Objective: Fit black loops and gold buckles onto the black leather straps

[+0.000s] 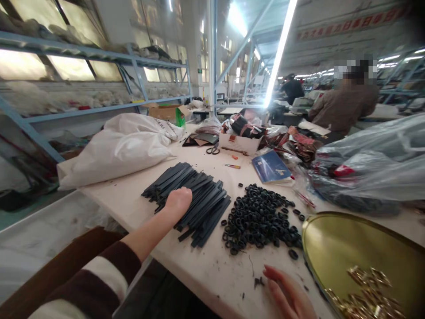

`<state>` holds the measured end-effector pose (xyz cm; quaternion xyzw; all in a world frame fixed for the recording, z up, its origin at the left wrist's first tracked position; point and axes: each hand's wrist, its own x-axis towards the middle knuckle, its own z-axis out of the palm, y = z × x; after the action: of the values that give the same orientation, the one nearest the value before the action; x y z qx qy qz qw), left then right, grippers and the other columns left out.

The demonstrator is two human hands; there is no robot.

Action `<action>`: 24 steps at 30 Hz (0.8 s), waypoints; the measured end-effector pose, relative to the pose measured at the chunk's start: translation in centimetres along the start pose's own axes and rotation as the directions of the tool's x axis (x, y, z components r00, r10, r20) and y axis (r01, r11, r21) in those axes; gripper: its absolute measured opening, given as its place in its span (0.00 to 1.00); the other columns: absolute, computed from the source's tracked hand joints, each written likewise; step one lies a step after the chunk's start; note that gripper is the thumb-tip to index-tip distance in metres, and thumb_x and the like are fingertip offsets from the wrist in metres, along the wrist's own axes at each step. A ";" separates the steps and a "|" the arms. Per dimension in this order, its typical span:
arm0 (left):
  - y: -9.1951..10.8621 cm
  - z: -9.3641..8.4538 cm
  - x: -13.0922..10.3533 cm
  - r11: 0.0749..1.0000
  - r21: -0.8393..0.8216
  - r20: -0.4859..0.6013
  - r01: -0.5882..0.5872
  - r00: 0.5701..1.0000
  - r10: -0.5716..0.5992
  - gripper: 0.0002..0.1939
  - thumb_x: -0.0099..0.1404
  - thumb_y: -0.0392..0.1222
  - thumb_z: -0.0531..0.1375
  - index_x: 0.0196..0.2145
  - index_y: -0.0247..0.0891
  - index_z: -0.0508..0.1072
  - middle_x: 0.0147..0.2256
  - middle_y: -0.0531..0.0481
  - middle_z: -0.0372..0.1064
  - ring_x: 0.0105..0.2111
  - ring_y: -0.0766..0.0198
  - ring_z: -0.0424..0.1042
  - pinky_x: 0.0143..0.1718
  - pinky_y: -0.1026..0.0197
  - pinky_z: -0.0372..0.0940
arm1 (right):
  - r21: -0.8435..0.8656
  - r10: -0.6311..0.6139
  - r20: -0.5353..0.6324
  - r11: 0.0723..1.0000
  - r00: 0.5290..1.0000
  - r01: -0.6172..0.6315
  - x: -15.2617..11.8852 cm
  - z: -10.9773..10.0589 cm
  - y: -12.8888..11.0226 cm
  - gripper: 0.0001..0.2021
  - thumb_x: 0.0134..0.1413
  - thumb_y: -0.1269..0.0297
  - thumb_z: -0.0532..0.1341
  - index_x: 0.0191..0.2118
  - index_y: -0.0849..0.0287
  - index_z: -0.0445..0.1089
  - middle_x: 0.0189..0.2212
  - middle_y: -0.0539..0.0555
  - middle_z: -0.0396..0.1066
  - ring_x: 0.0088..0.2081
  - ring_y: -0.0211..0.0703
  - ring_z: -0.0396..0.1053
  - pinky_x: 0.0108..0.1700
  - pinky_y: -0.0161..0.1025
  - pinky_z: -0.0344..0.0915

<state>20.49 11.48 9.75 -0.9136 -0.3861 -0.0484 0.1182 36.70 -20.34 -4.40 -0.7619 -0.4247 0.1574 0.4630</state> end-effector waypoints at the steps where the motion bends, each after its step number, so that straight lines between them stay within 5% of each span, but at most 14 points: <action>1: 0.3 -0.6 -0.3 1.000 0.016 -0.009 -0.007 1.000 0.007 0.11 0.60 0.26 0.47 0.32 0.26 0.69 0.31 0.36 0.67 0.31 0.55 0.72 0.30 0.59 0.65 | 0.023 0.017 -0.016 1.000 1.000 -0.017 0.0 -0.1 -0.3 0.16 0.48 0.52 0.57 0.40 0.55 0.71 0.40 0.57 0.73 0.44 0.53 0.68 0.47 0.48 0.65; 4: 2.6 -2.6 -2.5 0.997 0.027 -0.053 -0.065 0.996 0.067 0.12 0.63 0.31 0.45 0.38 0.28 0.67 0.36 0.36 0.66 0.32 0.55 0.71 0.31 0.58 0.64 | 0.172 0.104 -0.112 0.982 0.988 -0.083 -0.2 -0.3 -2.0 0.17 0.51 0.51 0.54 0.40 0.57 0.70 0.40 0.58 0.71 0.43 0.50 0.67 0.46 0.46 0.63; 6: 5.1 -3.5 -5.1 0.973 -0.034 -0.093 -0.229 0.970 0.225 0.11 0.64 0.35 0.46 0.37 0.33 0.67 0.37 0.42 0.67 0.32 0.60 0.70 0.33 0.61 0.64 | 0.335 0.176 -0.116 0.933 0.977 -0.128 -0.5 -0.5 -3.7 0.20 0.54 0.49 0.50 0.40 0.59 0.68 0.36 0.58 0.71 0.34 0.44 0.67 0.36 0.40 0.65; 7: 6.5 -3.8 -6.5 0.930 -0.086 -0.129 -0.358 0.929 0.346 0.10 0.64 0.36 0.47 0.36 0.36 0.68 0.37 0.45 0.68 0.33 0.61 0.70 0.34 0.62 0.63 | 0.429 0.201 -0.045 0.889 0.979 -0.162 -0.6 -0.6 -4.6 0.22 0.56 0.48 0.46 0.40 0.59 0.68 0.33 0.57 0.71 0.28 0.40 0.65 0.28 0.37 0.64; 9: 9.4 -3.7 -9.3 0.766 -0.181 -0.244 -0.616 0.783 0.572 0.10 0.64 0.36 0.47 0.35 0.39 0.68 0.37 0.48 0.69 0.35 0.62 0.69 0.36 0.62 0.63 | 0.583 0.182 0.213 0.765 0.960 -0.274 -1.1 -0.8 -6.6 0.25 0.55 0.45 0.45 0.40 0.60 0.67 0.27 0.54 0.69 0.20 0.34 0.59 0.20 0.32 0.56; 11: 12.1 -3.1 -11.2 0.617 -0.324 -0.335 -0.717 0.697 0.634 0.09 0.63 0.36 0.49 0.33 0.38 0.69 0.38 0.48 0.70 0.36 0.62 0.69 0.39 0.60 0.63 | 0.609 0.162 0.448 0.665 0.879 -0.432 -1.5 -1.0 -8.2 0.21 0.49 0.44 0.54 0.34 0.60 0.67 0.20 0.48 0.63 0.16 0.29 0.52 0.17 0.29 0.48; 14: 15.2 -1.6 -12.3 0.533 -0.672 -0.297 -0.514 0.846 0.443 0.08 0.62 0.37 0.50 0.34 0.39 0.69 0.39 0.47 0.69 0.38 0.61 0.69 0.40 0.60 0.63 | 0.589 0.253 0.523 0.584 0.814 -0.559 -2.1 -1.1 -9.1 0.20 0.42 0.46 0.61 0.27 0.60 0.63 0.15 0.43 0.56 0.15 0.27 0.48 0.17 0.28 0.45; 16: 16.7 -0.8 -12.2 0.441 -0.873 -0.091 -0.208 0.958 0.271 0.09 0.62 0.39 0.49 0.38 0.38 0.67 0.38 0.46 0.69 0.33 0.63 0.69 0.34 0.62 0.65 | 0.577 0.314 0.475 0.594 0.822 -0.560 -2.3 -1.1 -8.9 0.20 0.41 0.44 0.60 0.27 0.59 0.62 0.16 0.43 0.56 0.15 0.28 0.49 0.17 0.28 0.45; 17: 17.3 -0.6 -12.0 0.347 -0.937 0.055 -0.032 0.969 0.240 0.10 0.61 0.40 0.49 0.38 0.36 0.66 0.34 0.47 0.69 0.29 0.65 0.69 0.29 0.63 0.64 | 0.562 0.322 0.452 0.621 0.832 -0.546 -2.4 -1.2 -8.7 0.21 0.42 0.44 0.59 0.28 0.59 0.62 0.16 0.43 0.56 0.16 0.28 0.49 0.17 0.29 0.45; 20: 18.5 -0.5 -11.7 -0.010 -0.896 0.415 0.443 0.845 0.337 0.08 0.57 0.43 0.54 0.30 0.34 0.64 0.20 0.56 0.62 0.18 0.71 0.61 0.19 0.69 0.57 | 0.481 0.260 0.447 0.736 0.856 -0.476 -2.3 -1.7 -8.0 0.20 0.47 0.44 0.55 0.31 0.59 0.65 0.18 0.45 0.57 0.17 0.30 0.51 0.18 0.30 0.48; 24: 18.6 -0.8 -11.5 -0.179 -0.769 0.525 0.614 0.766 0.372 0.09 0.54 0.42 0.57 0.25 0.35 0.61 0.17 0.59 0.59 0.16 0.74 0.57 0.18 0.71 0.52 | 0.065 0.156 0.294 0.981 0.943 -0.183 0.3 -4.4 -6.3 0.19 0.58 0.53 0.46 0.27 0.59 0.64 0.21 0.50 0.63 0.24 0.38 0.61 0.26 0.34 0.56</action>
<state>25.79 -9.22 5.16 -0.5681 -0.3148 -0.0366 -0.7595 36.58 -21.29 3.22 -0.7427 -0.4125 0.3249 0.4156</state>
